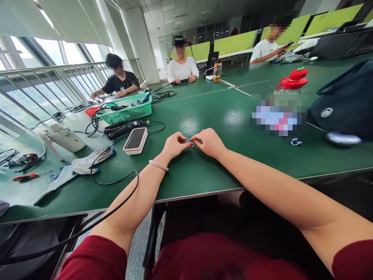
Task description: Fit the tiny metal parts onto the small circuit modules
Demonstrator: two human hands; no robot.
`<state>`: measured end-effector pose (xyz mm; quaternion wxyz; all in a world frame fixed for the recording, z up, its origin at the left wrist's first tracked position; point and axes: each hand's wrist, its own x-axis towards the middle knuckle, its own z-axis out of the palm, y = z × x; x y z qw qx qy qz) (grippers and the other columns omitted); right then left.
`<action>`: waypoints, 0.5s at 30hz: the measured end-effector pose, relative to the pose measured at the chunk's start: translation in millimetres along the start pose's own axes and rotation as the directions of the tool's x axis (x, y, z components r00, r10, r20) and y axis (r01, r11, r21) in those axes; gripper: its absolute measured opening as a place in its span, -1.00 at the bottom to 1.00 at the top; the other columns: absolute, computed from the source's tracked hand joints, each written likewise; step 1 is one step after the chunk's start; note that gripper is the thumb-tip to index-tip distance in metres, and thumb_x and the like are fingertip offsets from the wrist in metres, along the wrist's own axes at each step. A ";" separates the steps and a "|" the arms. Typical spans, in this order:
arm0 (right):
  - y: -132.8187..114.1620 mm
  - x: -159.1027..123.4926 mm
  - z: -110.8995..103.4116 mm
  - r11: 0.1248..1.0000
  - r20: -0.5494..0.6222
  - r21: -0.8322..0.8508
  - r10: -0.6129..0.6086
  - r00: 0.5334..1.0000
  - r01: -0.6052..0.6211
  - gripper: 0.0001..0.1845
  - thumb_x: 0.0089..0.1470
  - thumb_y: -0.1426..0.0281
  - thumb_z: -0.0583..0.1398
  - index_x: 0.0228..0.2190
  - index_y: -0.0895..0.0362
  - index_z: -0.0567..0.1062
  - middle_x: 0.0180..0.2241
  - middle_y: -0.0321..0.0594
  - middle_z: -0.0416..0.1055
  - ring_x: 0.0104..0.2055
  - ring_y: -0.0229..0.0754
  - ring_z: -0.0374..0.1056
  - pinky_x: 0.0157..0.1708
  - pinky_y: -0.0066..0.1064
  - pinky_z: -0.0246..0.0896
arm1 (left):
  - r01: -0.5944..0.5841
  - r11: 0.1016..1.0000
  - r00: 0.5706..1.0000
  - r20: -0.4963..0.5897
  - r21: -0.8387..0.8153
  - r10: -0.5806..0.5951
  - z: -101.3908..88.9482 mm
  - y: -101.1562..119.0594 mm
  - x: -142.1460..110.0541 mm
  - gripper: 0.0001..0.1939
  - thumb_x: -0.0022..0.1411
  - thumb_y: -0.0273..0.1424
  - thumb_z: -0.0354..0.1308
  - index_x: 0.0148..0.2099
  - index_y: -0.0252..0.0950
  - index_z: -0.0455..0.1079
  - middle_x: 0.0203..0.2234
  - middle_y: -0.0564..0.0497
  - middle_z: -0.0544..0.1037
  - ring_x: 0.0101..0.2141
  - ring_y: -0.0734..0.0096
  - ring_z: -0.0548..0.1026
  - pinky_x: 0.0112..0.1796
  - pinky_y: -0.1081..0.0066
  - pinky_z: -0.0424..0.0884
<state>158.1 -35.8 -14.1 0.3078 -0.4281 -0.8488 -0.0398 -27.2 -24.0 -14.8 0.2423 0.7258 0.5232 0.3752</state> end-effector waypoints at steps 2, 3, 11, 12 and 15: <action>-0.6 -0.1 0.3 1.000 -0.004 -0.012 -0.026 1.000 0.026 -0.76 0.16 0.41 0.12 -0.30 0.14 0.60 -0.41 -0.16 0.56 -0.32 -0.12 0.35 -0.18 -0.26 0.06 | -0.006 1.000 1.000 0.007 -0.004 0.006 0.2 2.4 -0.9 -0.64 -0.19 -0.17 0.36 -0.44 -0.27 0.34 -0.48 0.05 0.51 -0.41 0.40 0.42 -0.38 0.39 0.30; -0.5 -0.1 0.8 0.999 -0.006 -0.012 -0.037 0.999 0.036 -0.77 0.16 0.41 0.12 -0.30 0.14 0.60 -0.41 -0.16 0.56 -0.31 -0.12 0.35 -0.18 -0.26 0.05 | -0.005 1.000 1.000 0.006 -0.008 0.005 0.3 2.9 -1.1 -0.64 -0.19 -0.16 0.36 -0.45 -0.28 0.33 -0.48 0.05 0.50 -0.41 0.40 0.42 -0.38 0.39 0.29; 1.6 -1.3 1.0 0.993 -0.085 0.048 -0.103 0.991 0.108 -0.75 0.18 0.41 0.09 -0.32 0.14 0.59 -0.40 -0.15 0.55 -0.30 -0.12 0.30 -0.18 -0.26 0.05 | 0.043 0.965 0.998 0.048 -0.259 -0.032 0.1 2.6 -1.6 -0.60 -0.19 -0.16 0.37 -0.49 -0.30 0.27 -0.55 0.08 0.45 -0.50 0.50 0.35 -0.43 0.43 0.23; 1.4 -1.8 0.0 0.991 -0.097 0.056 -0.119 0.988 0.125 -0.74 0.19 0.40 0.08 -0.32 0.13 0.59 -0.39 -0.16 0.55 -0.30 -0.12 0.30 -0.18 -0.26 0.05 | 0.068 0.942 0.996 0.080 -0.329 -0.044 -0.2 3.0 -2.0 -0.61 -0.19 -0.17 0.37 -0.48 -0.30 0.27 -0.56 0.09 0.44 -0.50 0.52 0.35 -0.42 0.44 0.23; 0.7 -3.1 -3.3 0.985 -0.117 0.067 -0.152 0.981 0.161 -0.73 0.22 0.35 0.06 -0.31 0.09 0.57 -0.35 -0.17 0.55 -0.27 -0.11 0.31 -0.16 -0.27 0.05 | 0.126 0.868 0.986 0.159 -0.480 -0.056 -1.2 5.1 -3.5 -0.60 -0.19 -0.19 0.38 -0.47 -0.30 0.27 -0.55 0.10 0.44 -0.50 0.54 0.36 -0.40 0.44 0.23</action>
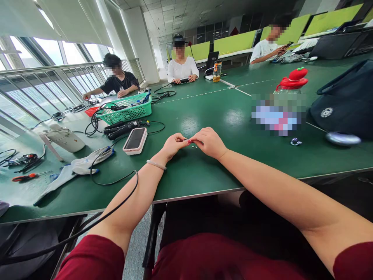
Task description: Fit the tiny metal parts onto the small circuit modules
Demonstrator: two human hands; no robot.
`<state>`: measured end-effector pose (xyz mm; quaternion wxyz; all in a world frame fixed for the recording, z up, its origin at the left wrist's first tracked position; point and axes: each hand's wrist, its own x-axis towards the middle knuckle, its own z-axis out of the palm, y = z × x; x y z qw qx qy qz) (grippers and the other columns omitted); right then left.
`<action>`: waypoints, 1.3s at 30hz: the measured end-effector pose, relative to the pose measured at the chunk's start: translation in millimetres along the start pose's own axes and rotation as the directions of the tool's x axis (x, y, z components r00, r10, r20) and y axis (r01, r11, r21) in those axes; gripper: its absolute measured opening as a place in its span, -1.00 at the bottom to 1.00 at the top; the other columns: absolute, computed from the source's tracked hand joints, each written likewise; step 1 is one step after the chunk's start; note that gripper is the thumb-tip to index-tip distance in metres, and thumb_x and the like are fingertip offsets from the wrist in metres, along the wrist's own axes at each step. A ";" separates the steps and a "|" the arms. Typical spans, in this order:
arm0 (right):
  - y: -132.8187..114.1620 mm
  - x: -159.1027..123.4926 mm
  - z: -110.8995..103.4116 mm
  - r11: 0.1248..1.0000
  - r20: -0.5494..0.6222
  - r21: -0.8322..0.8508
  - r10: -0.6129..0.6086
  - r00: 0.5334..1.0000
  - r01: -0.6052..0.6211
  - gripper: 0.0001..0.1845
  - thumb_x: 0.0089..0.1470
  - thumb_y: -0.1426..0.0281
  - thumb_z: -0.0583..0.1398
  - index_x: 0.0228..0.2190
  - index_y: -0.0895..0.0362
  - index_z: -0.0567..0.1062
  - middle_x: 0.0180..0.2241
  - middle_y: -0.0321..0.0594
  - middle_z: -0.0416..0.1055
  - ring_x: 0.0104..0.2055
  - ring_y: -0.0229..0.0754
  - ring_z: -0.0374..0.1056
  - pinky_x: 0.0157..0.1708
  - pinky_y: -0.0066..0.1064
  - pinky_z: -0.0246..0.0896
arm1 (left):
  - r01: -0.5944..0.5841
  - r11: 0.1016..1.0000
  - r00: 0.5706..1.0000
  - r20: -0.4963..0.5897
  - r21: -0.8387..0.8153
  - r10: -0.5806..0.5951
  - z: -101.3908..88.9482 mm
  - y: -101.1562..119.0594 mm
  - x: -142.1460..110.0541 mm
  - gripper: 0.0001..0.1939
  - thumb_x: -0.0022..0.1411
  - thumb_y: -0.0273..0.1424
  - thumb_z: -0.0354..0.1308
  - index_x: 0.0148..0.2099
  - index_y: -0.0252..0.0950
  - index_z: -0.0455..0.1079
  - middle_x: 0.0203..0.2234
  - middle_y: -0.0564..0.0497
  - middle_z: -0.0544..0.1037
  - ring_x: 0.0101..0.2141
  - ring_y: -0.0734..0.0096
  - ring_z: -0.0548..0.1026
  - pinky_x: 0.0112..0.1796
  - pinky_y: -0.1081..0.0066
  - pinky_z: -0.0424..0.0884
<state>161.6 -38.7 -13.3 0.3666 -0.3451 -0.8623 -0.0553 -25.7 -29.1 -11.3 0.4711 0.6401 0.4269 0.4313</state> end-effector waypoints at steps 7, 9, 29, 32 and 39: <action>-0.2 0.1 0.8 0.998 0.008 -0.048 0.046 0.999 -0.046 -0.72 0.21 0.35 0.07 -0.30 0.12 0.57 -0.33 -0.16 0.55 -0.26 -0.12 0.31 -0.14 -0.26 0.04 | -0.036 0.995 0.997 -0.059 0.094 0.042 2.4 0.5 0.6 -0.60 -0.22 -0.23 0.39 -0.48 -0.30 0.24 -0.56 0.10 0.44 -0.50 0.54 0.35 -0.41 0.44 0.25; 0.0 0.5 1.7 0.997 0.027 -0.064 0.042 0.999 -0.040 -0.73 0.20 0.37 0.07 -0.31 0.13 0.58 -0.34 -0.16 0.56 -0.27 -0.11 0.31 -0.14 -0.26 0.03 | -0.061 0.982 0.994 -0.076 0.177 0.075 1.9 -1.2 1.7 -0.60 -0.21 -0.22 0.38 -0.49 -0.30 0.24 -0.54 0.08 0.46 -0.50 0.52 0.36 -0.42 0.44 0.25; -0.2 1.1 0.2 0.998 0.069 -0.063 0.028 0.997 -0.024 -0.71 0.20 0.39 0.07 -0.34 0.11 0.60 -0.35 -0.15 0.57 -0.28 -0.10 0.32 -0.17 -0.26 0.05 | -0.015 0.991 1.000 0.016 0.130 0.013 1.7 1.0 -0.6 -0.59 -0.24 -0.22 0.40 -0.46 -0.30 0.27 -0.52 0.05 0.51 -0.46 0.47 0.43 -0.38 0.41 0.30; -0.4 1.6 -2.3 1.000 0.073 -0.023 0.022 0.997 -0.020 -0.71 0.22 0.35 0.06 -0.27 0.07 0.60 -0.29 -0.19 0.57 -0.25 -0.11 0.33 -0.16 -0.25 0.05 | 0.018 1.000 0.999 0.028 0.025 -0.019 1.1 0.8 -0.2 -0.59 -0.22 -0.20 0.40 -0.44 -0.30 0.29 -0.51 0.05 0.52 -0.44 0.48 0.45 -0.35 0.41 0.30; 6.9 1.1 1.0 0.950 0.226 -0.087 0.312 0.923 -0.300 -0.72 0.14 0.28 0.18 -0.14 0.10 0.54 -0.32 -0.18 0.55 -0.21 -0.09 0.35 -0.18 -0.26 0.07 | 0.064 0.992 0.991 -0.121 0.109 -0.051 -2.3 -9.4 5.7 -0.62 -0.19 -0.24 0.41 -0.39 -0.31 0.35 -0.56 0.07 0.48 -0.51 0.51 0.39 -0.43 0.44 0.25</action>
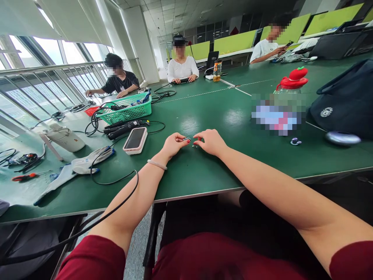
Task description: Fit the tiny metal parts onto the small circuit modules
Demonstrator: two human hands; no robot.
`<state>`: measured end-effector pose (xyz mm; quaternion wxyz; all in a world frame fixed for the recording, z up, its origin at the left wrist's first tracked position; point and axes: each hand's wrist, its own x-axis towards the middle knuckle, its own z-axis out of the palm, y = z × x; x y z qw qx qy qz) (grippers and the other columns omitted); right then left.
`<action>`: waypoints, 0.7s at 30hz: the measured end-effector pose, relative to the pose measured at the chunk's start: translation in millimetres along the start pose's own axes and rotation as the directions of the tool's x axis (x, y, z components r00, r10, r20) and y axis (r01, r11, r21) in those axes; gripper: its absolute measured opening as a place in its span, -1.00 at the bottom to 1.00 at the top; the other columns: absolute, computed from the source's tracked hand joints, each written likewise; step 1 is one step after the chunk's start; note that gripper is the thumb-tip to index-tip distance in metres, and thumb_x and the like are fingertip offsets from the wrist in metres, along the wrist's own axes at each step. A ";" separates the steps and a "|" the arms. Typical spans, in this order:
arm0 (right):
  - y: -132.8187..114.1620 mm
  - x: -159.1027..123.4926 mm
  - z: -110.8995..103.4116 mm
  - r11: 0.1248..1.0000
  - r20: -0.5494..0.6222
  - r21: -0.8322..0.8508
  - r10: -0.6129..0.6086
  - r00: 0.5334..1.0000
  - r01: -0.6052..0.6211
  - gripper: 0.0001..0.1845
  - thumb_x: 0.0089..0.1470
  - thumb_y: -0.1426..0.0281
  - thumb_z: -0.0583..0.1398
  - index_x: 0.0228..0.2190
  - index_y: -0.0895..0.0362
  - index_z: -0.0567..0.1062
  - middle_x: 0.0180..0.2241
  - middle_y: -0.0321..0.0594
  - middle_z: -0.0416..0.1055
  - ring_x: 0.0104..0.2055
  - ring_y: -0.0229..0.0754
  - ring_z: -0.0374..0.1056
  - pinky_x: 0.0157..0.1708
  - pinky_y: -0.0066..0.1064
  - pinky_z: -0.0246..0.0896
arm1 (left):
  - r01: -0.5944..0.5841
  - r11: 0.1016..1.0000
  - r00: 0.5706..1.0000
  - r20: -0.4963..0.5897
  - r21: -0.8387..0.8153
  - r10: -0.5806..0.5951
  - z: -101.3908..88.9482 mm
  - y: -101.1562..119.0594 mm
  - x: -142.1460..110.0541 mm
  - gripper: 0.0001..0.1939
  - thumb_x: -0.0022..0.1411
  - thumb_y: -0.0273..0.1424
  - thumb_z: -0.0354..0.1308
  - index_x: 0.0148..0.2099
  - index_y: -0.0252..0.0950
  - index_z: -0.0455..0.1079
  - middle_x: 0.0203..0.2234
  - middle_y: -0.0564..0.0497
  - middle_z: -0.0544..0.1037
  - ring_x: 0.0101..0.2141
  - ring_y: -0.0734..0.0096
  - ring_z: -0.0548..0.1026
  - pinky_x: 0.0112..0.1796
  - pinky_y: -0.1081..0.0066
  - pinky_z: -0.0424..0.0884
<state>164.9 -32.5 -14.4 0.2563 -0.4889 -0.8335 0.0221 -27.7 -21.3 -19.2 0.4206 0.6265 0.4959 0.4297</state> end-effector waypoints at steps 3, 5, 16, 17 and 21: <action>0.7 -0.3 3.1 1.000 0.107 0.000 0.001 0.994 -0.001 -0.77 0.06 0.23 0.24 -0.28 0.10 0.55 -0.33 -0.20 0.52 -0.21 -0.10 0.35 -0.23 -0.30 0.08 | 0.003 1.000 1.000 -0.010 -0.008 -0.003 0.1 -2.4 1.6 -0.64 -0.17 -0.30 0.41 -0.37 -0.30 0.34 -0.53 0.06 0.50 -0.48 0.49 0.42 -0.39 0.42 0.29; -1.0 -0.6 4.2 1.000 0.123 0.000 -0.007 0.992 0.007 -0.83 0.07 0.27 0.23 -0.36 0.10 0.55 -0.34 -0.20 0.50 -0.25 -0.13 0.35 -0.26 -0.31 0.09 | 0.008 1.000 1.000 -0.015 -0.008 -0.009 0.5 -3.3 2.1 -0.65 -0.17 -0.32 0.40 -0.35 -0.30 0.34 -0.51 0.05 0.52 -0.45 0.48 0.44 -0.35 0.40 0.32; -1.6 1.6 7.4 0.993 0.148 0.075 0.080 0.986 -0.092 -0.82 0.05 0.32 0.20 -0.51 0.09 0.55 -0.47 -0.28 0.52 -0.42 -0.22 0.36 -0.42 -0.40 0.12 | 0.001 0.996 0.999 0.050 0.090 -0.006 -0.2 -10.9 4.7 -0.68 -0.16 -0.40 0.39 -0.32 -0.30 0.38 -0.50 0.03 0.52 -0.44 0.44 0.47 -0.31 0.35 0.36; -1.0 1.7 6.8 0.991 0.146 0.079 0.097 0.985 -0.109 -0.83 0.04 0.33 0.20 -0.51 0.09 0.55 -0.47 -0.28 0.53 -0.42 -0.22 0.36 -0.41 -0.39 0.12 | -0.002 0.995 0.998 0.060 0.101 -0.004 -0.2 -10.7 4.4 -0.67 -0.16 -0.40 0.40 -0.31 -0.30 0.39 -0.50 0.03 0.52 -0.42 0.42 0.48 -0.31 0.35 0.36; 0.3 1.2 1.5 0.987 0.155 0.095 0.112 0.982 -0.128 -0.84 0.04 0.35 0.19 -0.49 0.06 0.58 -0.44 -0.31 0.56 -0.38 -0.22 0.39 -0.34 -0.37 0.14 | -0.015 0.989 0.997 0.075 0.146 0.004 0.0 -8.8 2.6 -0.65 -0.20 -0.37 0.42 -0.31 -0.30 0.42 -0.49 0.02 0.53 -0.41 0.39 0.49 -0.31 0.34 0.36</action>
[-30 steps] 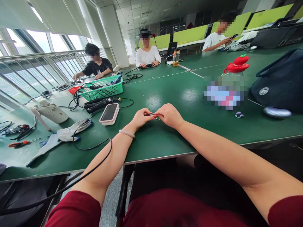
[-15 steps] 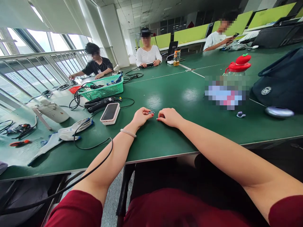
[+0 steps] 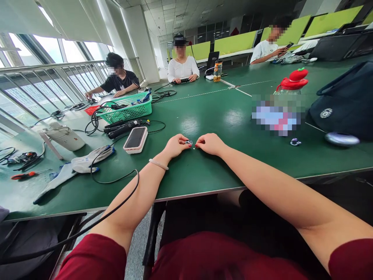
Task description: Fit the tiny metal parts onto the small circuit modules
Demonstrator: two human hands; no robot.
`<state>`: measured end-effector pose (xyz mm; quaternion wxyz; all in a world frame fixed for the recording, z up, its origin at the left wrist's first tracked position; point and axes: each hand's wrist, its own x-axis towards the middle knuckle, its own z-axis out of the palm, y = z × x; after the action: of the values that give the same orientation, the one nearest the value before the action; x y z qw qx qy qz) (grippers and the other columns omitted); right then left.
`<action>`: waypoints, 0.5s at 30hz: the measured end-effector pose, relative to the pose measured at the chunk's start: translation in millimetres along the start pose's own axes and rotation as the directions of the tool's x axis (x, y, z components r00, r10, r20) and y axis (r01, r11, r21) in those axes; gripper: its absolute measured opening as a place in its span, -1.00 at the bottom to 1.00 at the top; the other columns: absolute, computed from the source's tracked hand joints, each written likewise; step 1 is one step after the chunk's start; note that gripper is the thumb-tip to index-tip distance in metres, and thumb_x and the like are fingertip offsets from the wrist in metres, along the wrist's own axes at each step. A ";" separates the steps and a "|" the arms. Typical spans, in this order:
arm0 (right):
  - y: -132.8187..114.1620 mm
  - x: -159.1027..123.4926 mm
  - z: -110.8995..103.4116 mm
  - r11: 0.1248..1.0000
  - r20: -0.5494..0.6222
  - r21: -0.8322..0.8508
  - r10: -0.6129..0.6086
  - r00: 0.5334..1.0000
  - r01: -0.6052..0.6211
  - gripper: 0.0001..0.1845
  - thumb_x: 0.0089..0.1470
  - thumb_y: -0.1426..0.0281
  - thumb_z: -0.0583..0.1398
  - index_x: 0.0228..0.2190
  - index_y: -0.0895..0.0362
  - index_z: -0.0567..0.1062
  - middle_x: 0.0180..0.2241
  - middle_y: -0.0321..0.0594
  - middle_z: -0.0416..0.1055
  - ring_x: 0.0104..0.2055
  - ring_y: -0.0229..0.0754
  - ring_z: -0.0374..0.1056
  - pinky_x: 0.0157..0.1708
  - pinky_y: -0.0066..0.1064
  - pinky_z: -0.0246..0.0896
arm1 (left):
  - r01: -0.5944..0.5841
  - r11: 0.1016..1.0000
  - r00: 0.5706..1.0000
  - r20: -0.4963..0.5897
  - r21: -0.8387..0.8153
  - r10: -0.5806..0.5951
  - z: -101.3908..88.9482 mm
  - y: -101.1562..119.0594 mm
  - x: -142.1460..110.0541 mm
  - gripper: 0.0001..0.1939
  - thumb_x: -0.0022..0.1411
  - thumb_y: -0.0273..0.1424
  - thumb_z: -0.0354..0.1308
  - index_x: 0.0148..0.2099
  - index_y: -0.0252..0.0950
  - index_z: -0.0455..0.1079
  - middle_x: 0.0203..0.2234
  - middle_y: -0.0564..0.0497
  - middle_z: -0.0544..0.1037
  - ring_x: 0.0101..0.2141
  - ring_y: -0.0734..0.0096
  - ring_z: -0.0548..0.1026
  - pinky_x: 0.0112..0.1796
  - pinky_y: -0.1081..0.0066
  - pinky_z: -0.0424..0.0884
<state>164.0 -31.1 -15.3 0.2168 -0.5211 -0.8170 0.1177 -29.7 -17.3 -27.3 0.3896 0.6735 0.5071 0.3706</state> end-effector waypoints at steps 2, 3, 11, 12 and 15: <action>-0.2 -0.8 -2.2 1.000 0.017 0.002 -0.012 1.000 0.012 -0.87 0.02 0.35 0.21 -0.48 0.05 0.58 -0.45 -0.33 0.55 -0.37 -0.22 0.38 -0.30 -0.36 0.13 | -0.001 1.000 1.000 -0.001 0.017 0.001 -0.2 0.5 -0.4 -0.64 -0.20 -0.36 0.42 -0.30 -0.30 0.42 -0.49 0.01 0.54 -0.41 0.39 0.49 -0.31 0.34 0.36; -0.4 -1.1 -2.8 1.000 0.024 -0.001 -0.019 1.000 0.019 -0.88 0.01 0.36 0.22 -0.48 0.05 0.58 -0.45 -0.33 0.55 -0.37 -0.22 0.38 -0.29 -0.35 0.13 | 0.000 1.000 1.000 0.000 0.023 0.000 -0.3 0.4 -0.3 -0.63 -0.20 -0.35 0.42 -0.30 -0.30 0.41 -0.49 0.01 0.54 -0.42 0.39 0.49 -0.32 0.34 0.36; -2.6 -2.0 -4.4 0.998 -0.115 -0.047 -0.036 0.993 0.031 -0.83 0.08 0.44 0.16 -0.47 0.14 0.54 -0.36 -0.18 0.51 -0.29 -0.16 0.34 -0.17 -0.26 0.01 | 0.006 0.997 1.000 -0.002 0.071 -0.006 -0.2 -1.2 0.5 -0.60 -0.21 -0.28 0.42 -0.32 -0.30 0.38 -0.49 0.02 0.54 -0.43 0.40 0.49 -0.34 0.35 0.37; -3.3 -2.3 -5.3 0.999 -0.144 -0.043 -0.030 0.989 0.024 -0.82 0.10 0.43 0.14 -0.45 0.14 0.54 -0.35 -0.17 0.51 -0.30 -0.16 0.33 -0.17 -0.27 0.01 | 0.006 0.997 1.000 0.002 0.074 -0.006 -0.1 -0.7 0.1 -0.59 -0.22 -0.26 0.42 -0.33 -0.30 0.37 -0.49 0.02 0.54 -0.43 0.40 0.49 -0.34 0.36 0.37; -6.9 -3.2 -6.7 0.999 -0.195 -0.023 -0.052 0.979 0.048 -0.82 0.13 0.41 0.13 -0.42 0.14 0.54 -0.35 -0.20 0.49 -0.32 -0.20 0.32 -0.18 -0.30 0.01 | 0.007 0.997 1.000 0.018 0.081 -0.008 0.1 1.6 -1.5 -0.58 -0.22 -0.23 0.42 -0.34 -0.30 0.36 -0.47 0.01 0.55 -0.43 0.40 0.49 -0.35 0.36 0.37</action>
<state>162.8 -37.2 -7.3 0.2942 -0.5116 -0.8056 0.0529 -29.3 -19.1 -26.1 0.3682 0.6902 0.5206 0.3419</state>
